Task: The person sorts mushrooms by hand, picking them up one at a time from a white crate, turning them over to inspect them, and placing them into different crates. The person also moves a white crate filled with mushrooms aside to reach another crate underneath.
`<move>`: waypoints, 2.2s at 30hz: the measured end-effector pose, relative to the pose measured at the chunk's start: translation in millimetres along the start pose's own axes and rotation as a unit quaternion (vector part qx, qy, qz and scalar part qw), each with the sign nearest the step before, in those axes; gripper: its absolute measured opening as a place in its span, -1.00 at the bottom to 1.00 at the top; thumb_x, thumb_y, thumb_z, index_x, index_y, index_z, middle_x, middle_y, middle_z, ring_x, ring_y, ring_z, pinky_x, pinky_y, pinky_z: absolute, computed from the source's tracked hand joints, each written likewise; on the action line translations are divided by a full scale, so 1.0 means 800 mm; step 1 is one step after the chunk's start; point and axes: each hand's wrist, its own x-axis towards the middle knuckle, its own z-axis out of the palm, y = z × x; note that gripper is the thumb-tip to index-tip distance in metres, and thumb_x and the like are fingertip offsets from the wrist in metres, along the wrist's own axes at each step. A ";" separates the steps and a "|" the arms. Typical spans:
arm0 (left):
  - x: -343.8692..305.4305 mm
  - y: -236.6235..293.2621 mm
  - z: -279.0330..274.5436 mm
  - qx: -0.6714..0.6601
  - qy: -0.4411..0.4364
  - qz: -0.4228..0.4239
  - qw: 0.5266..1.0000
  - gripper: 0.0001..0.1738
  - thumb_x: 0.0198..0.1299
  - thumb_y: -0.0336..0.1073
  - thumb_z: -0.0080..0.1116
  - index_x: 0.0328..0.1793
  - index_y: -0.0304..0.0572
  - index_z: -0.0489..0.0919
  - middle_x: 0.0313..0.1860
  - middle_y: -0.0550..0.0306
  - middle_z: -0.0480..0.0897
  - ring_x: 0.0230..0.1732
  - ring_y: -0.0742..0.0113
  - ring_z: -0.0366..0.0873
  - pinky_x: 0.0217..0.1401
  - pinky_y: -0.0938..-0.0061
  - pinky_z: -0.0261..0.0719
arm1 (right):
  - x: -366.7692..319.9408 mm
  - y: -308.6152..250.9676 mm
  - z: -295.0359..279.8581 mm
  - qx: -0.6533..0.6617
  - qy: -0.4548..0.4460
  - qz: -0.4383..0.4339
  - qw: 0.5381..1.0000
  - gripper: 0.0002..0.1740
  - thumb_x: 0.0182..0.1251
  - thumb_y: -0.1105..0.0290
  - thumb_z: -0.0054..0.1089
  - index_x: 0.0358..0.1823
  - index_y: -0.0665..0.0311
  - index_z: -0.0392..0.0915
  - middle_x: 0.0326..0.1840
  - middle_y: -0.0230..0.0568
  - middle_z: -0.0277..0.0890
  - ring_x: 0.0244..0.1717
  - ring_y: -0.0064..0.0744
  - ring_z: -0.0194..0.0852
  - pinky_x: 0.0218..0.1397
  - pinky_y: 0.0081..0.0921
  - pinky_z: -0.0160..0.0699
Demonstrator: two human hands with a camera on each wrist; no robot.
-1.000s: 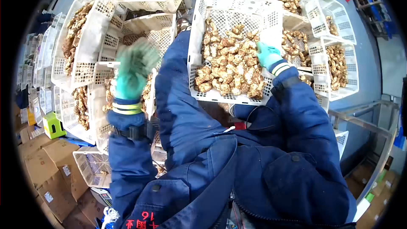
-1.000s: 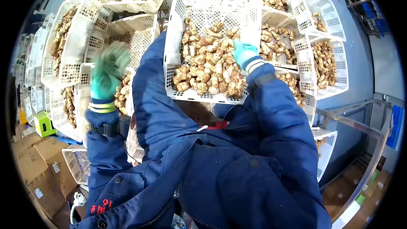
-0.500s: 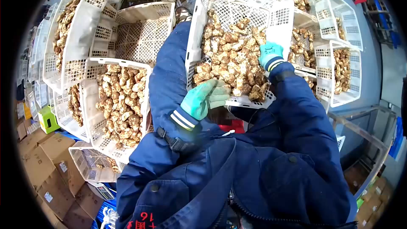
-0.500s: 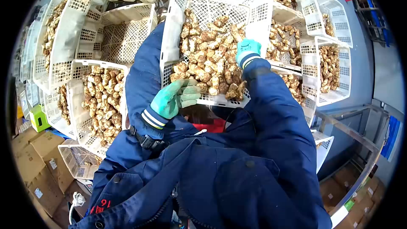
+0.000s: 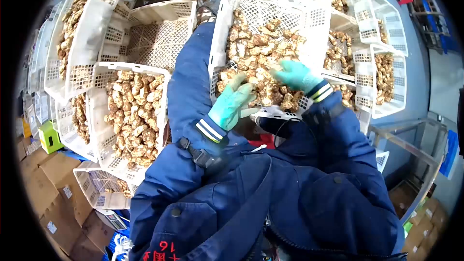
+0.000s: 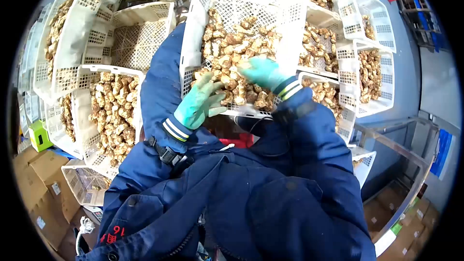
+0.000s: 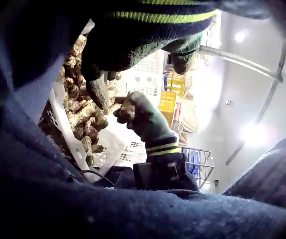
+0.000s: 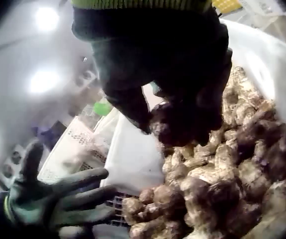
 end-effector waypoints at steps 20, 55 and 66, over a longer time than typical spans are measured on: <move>0.006 0.008 -0.016 -0.006 -0.016 0.003 1.000 -0.62 0.41 -0.17 0.01 0.08 -0.39 0.52 -0.30 0.06 0.63 -0.21 0.14 0.67 -0.08 0.26 0.69 | 0.039 0.058 0.032 0.516 0.062 0.084 0.850 -0.63 0.29 0.47 0.15 0.13 0.37 0.51 -0.12 -0.24 0.63 -0.13 -0.48 0.57 0.01 -0.58 0.54; -0.077 0.045 0.022 0.015 -0.093 0.031 0.995 -0.38 0.53 0.05 -0.32 0.26 -0.46 0.39 -0.24 -0.07 0.67 -0.34 0.28 0.66 -0.22 0.51 0.64 | -0.074 -0.144 -0.011 0.439 0.073 -0.282 0.850 -0.45 0.29 0.40 -0.20 0.29 0.48 0.36 0.30 -0.09 0.44 0.34 -0.30 0.35 0.43 -0.40 0.21; -0.096 0.162 -0.006 -0.097 -0.158 0.225 0.956 -0.43 0.31 0.06 0.13 0.17 -0.31 0.45 -0.15 0.10 0.64 -0.25 0.31 0.62 -0.17 0.49 0.63 | -0.079 -0.136 -0.010 0.538 0.077 -0.082 0.835 -0.44 0.50 0.19 -0.07 0.38 0.43 0.29 0.32 -0.05 0.42 0.30 -0.32 0.38 0.31 -0.50 0.31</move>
